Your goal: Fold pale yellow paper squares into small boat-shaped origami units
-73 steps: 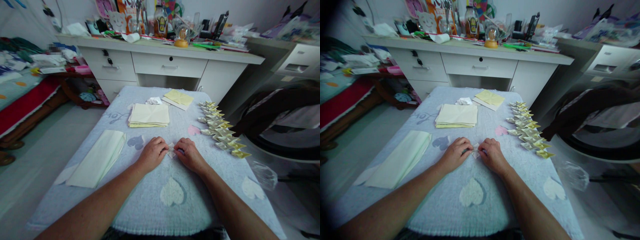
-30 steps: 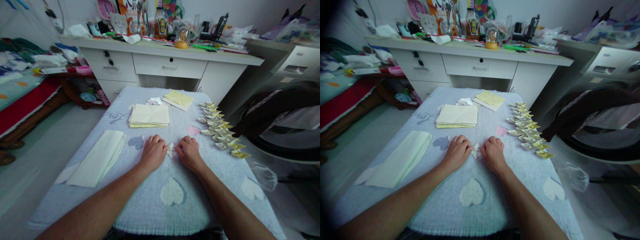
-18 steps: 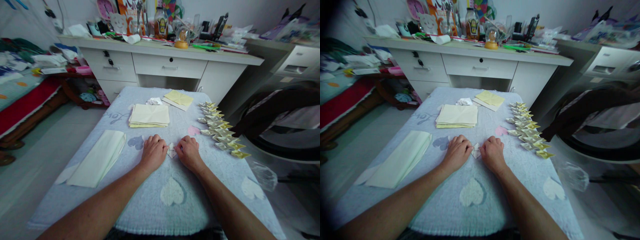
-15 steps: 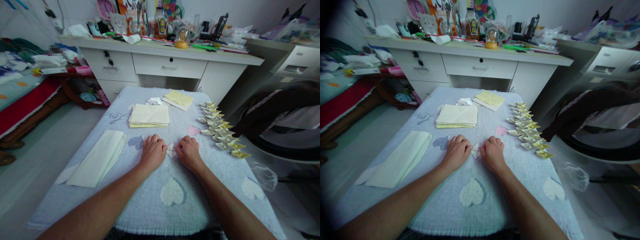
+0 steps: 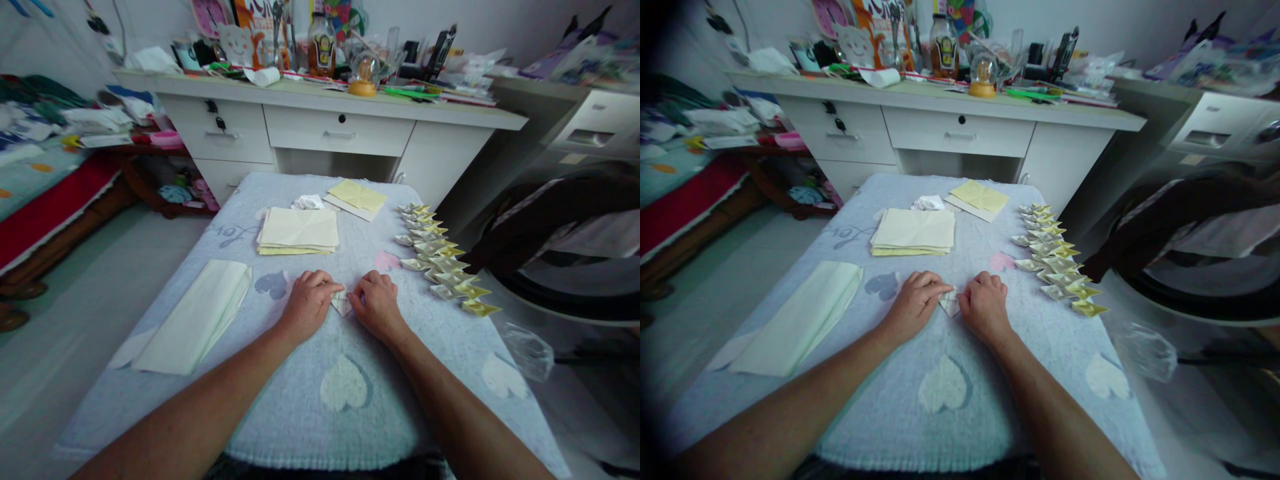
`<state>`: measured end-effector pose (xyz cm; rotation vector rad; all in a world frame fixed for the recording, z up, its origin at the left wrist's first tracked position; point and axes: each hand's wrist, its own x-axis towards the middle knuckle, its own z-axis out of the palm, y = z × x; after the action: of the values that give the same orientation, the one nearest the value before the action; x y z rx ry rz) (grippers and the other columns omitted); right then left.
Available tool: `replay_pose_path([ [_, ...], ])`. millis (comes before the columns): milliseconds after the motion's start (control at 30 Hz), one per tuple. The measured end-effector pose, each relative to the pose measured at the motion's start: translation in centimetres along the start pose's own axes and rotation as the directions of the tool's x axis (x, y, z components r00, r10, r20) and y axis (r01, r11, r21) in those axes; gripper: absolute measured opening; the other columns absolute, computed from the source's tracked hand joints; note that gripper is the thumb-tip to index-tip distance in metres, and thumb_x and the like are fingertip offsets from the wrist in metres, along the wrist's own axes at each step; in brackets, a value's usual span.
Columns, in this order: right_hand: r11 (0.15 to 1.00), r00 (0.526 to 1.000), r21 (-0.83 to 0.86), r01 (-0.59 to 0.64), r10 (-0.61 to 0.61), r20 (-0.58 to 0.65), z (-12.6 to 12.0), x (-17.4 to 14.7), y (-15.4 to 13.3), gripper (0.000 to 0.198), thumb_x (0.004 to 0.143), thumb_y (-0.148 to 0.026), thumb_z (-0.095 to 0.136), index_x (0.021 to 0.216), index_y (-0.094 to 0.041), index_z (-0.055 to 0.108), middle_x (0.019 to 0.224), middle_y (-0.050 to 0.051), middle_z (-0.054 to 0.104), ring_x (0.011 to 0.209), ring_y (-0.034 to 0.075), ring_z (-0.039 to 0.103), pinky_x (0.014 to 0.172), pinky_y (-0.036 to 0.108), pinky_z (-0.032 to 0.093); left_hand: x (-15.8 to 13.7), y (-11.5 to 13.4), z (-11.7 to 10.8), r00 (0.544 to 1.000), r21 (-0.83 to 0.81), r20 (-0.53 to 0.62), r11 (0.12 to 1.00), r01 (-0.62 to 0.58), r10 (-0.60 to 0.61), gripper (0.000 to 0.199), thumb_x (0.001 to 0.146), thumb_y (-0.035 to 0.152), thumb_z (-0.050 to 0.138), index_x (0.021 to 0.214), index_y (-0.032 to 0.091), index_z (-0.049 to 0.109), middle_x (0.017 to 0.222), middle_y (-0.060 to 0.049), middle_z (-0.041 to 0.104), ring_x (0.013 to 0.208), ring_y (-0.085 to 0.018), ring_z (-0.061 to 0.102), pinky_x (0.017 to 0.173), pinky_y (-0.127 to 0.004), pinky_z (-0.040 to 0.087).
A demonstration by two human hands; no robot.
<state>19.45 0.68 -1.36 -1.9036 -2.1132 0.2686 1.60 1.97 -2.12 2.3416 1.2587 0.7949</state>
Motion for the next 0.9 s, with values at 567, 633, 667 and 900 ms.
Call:
replay_pose_path([
  [567, 0.995, 0.999, -0.097, -0.023, 0.02, -0.03, 0.11, -0.32, -0.79, 0.031, 0.085, -0.049, 0.057, 0.085, -0.019, 0.06, 0.098, 0.009, 0.053, 0.093, 0.026, 0.045, 0.078, 0.037, 0.032, 0.2, 0.0, 0.24, 0.998, 0.05, 0.023, 0.997, 0.053, -0.054, 0.025, 0.088, 0.019, 0.057, 0.104, 0.028, 0.073, 0.093, -0.004, 0.06, 0.092, -0.02, 0.051, 0.083, -0.034, 0.042],
  [633, 0.994, 0.999, -0.104, -0.03, 0.028, -0.022, 0.08, -0.26, -0.87, 0.032, 0.085, -0.05, 0.056, 0.086, -0.019, 0.06, 0.098, 0.009, 0.053, 0.094, 0.026, 0.045, 0.077, 0.037, 0.032, 0.23, 0.06, 0.19, 0.998, 0.046, 0.025, 0.997, 0.056, -0.057, 0.024, 0.088, 0.019, 0.057, 0.103, 0.028, 0.073, 0.092, -0.004, 0.06, 0.091, -0.02, 0.051, 0.083, -0.034, 0.042],
  [667, 0.994, 0.999, -0.101, -0.035, 0.034, -0.015, 0.08, -0.22, -0.87, 0.032, 0.085, -0.05, 0.056, 0.086, -0.019, 0.06, 0.098, 0.009, 0.053, 0.094, 0.027, 0.045, 0.077, 0.037, 0.032, 0.23, 0.06, 0.2, 0.998, 0.044, 0.024, 0.997, 0.058, -0.059, 0.024, 0.088, 0.019, 0.057, 0.103, 0.028, 0.073, 0.092, -0.004, 0.06, 0.091, -0.02, 0.051, 0.083, -0.034, 0.042],
  [900, 0.998, 0.998, -0.002, -0.057, 0.057, 0.023, 0.06, 0.09, -0.36, 0.023, 0.082, -0.044, 0.062, 0.084, -0.021, 0.061, 0.1, 0.008, 0.053, 0.095, 0.026, 0.045, 0.078, 0.036, 0.031, 0.16, -0.33, 0.49, 0.998, 0.048, 0.018, 0.997, 0.059, -0.06, 0.025, 0.086, 0.017, 0.059, 0.103, 0.029, 0.073, 0.093, -0.004, 0.059, 0.093, -0.02, 0.051, 0.083, -0.034, 0.042],
])
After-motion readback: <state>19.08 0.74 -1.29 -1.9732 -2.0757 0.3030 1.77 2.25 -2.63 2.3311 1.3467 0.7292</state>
